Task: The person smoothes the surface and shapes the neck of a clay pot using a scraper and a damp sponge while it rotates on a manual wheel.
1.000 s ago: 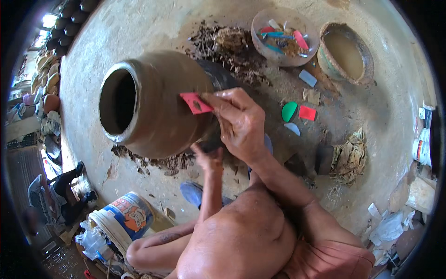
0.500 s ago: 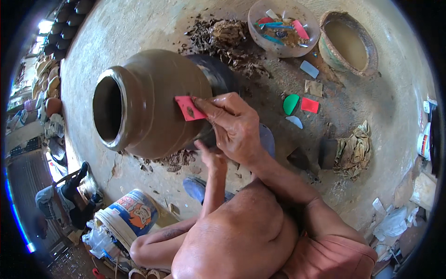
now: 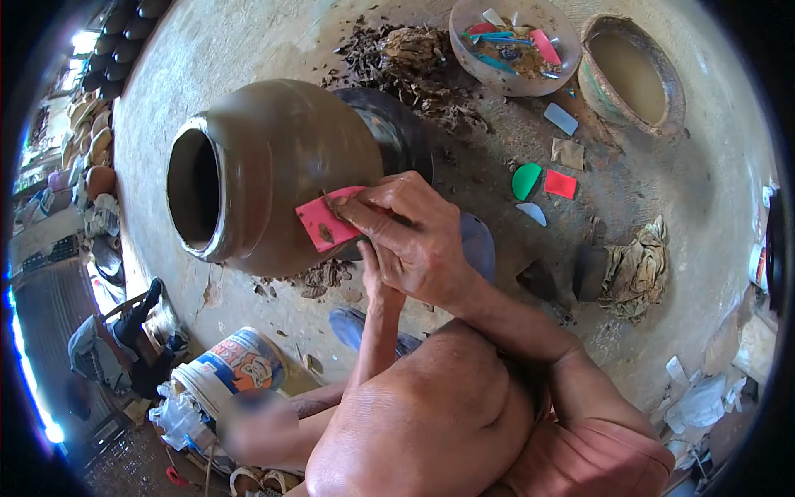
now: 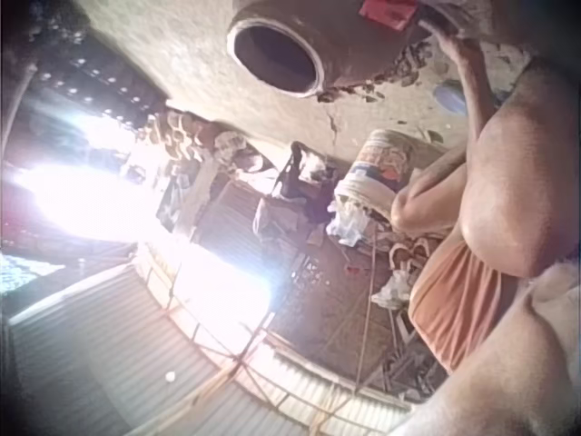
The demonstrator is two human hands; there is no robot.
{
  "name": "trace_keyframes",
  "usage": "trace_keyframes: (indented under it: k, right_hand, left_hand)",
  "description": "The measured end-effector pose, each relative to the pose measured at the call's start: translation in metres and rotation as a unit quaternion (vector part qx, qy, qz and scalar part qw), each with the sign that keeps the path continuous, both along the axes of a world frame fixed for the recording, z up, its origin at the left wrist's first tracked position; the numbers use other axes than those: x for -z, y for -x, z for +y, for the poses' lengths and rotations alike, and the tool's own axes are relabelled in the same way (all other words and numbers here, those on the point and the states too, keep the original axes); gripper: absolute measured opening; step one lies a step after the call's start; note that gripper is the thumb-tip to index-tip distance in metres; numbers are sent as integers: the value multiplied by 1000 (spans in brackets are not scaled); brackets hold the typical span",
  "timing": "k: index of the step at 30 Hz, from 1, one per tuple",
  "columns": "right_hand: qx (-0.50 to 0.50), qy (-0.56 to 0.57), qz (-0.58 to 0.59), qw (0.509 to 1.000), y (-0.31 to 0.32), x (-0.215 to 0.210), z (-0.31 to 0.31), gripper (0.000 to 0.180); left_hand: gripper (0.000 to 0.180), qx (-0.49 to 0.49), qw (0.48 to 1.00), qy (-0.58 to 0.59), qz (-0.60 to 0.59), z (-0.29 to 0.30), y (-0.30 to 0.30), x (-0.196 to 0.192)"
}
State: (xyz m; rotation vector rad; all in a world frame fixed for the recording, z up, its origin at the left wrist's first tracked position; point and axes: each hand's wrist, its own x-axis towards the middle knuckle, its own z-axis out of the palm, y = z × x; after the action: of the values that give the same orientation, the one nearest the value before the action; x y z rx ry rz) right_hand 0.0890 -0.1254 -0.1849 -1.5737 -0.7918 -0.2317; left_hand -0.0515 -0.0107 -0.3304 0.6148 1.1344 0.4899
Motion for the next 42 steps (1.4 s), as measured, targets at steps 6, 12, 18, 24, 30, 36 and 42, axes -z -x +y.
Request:
trace_keyframes:
  k: [6,12,18,24,30,36,42]
  right_hand:
    - [-31,26,-2,999,5,-4,-10,43]
    - [52,-38,38,997,-35,-4,-8,31]
    - [23,-20,52,998,-81,26,24,34]
    - [64,-20,90,994,-61,28,11,37]
    - [71,-22,95,993,-37,26,7,37]
    - [67,-17,115,991,-18,28,9,40]
    - [75,-24,114,990,-14,34,-1,36]
  left_hand:
    - [55,22,986,84,-144,37,-4,-2]
    - [60,99,992,-69,-36,161,0,11]
    - [65,92,987,-127,30,173,27,37]
    - [82,-26,994,-6,103,-12,-5,24]
    - [74,77,993,26,87,26,11,2]
    - [74,-4,994,-104,37,75,12,54]
    - [68,156,987,24,-12,-40,9,-2]
